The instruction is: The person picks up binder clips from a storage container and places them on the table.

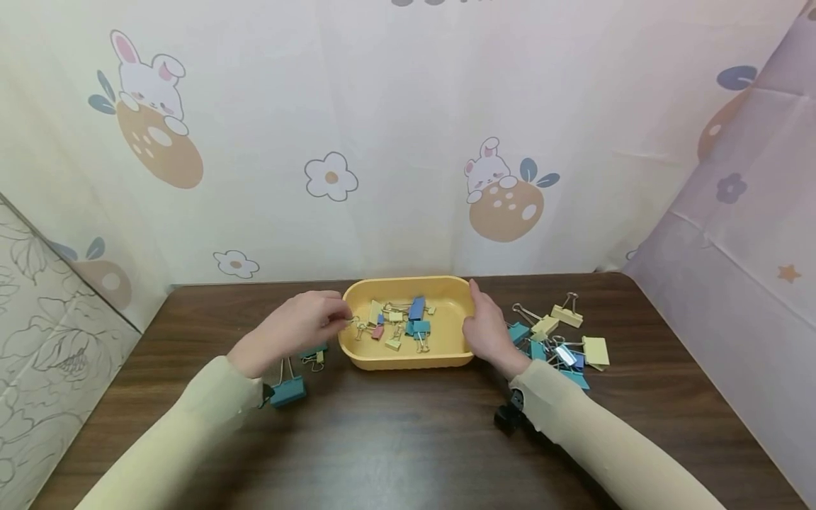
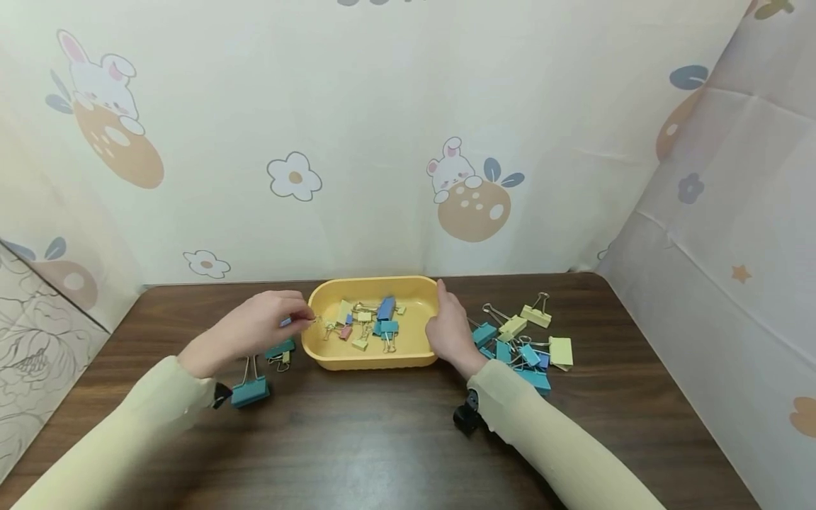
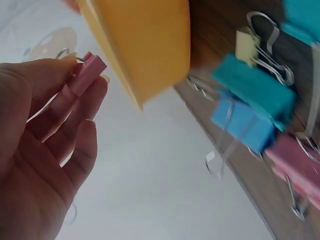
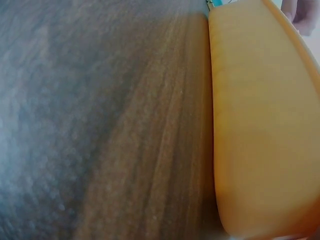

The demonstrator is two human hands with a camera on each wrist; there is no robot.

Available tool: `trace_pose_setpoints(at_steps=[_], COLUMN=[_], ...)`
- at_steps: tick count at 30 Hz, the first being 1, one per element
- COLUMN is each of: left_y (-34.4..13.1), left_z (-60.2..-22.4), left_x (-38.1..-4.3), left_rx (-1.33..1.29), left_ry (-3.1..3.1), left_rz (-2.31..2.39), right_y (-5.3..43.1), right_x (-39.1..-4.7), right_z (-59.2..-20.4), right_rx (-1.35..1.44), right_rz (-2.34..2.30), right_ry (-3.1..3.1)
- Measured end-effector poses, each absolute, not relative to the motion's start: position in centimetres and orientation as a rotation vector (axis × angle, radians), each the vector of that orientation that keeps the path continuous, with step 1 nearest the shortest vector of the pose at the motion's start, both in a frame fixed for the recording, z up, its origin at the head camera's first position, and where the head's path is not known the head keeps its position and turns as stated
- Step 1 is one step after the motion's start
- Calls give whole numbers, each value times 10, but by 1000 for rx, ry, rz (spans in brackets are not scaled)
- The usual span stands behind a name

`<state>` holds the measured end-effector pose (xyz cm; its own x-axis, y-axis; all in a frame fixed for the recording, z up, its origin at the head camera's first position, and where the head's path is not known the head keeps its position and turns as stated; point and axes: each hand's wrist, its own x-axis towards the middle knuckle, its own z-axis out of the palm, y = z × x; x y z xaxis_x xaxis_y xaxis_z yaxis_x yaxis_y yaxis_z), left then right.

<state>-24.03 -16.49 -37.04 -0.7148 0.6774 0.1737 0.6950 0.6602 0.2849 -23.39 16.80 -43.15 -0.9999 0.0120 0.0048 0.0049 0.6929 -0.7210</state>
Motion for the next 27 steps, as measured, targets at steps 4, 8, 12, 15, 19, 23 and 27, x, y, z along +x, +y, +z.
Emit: trace_pose_setpoints(at_steps=[4,8,12,15,19,23,27], left_y=[-189,-212,-227,-233,-237,-239,-239], left_z=[-371,-375,-386,-396,-407,-411,-412], left_x=[-235,-230,-227,-229,-231,-231,-231], left_rx=[-1180,-1157,-1126,-1110,-1089,-1107,-1120], left_ry=[-2832,-2911,-3026,-3093,-3155,-3158,-3145], left_rz=[-592,-608,-617,-642,-677,-659,-643], right_y=[168,168,169,169,168,167,168], right_x=[-233,-233,-234,-234,-234,-233,-233], right_z=[-431,-431,-432,-433,-434,-433,-432], right_rx=[-13,-12,-4,-4,-8,-14,-24], right_rz=[1218,1227,1223,1218,1243,1245,1236], right_ry=[-2878,-2879,-2880,-2878,-2878,-2879,-2875])
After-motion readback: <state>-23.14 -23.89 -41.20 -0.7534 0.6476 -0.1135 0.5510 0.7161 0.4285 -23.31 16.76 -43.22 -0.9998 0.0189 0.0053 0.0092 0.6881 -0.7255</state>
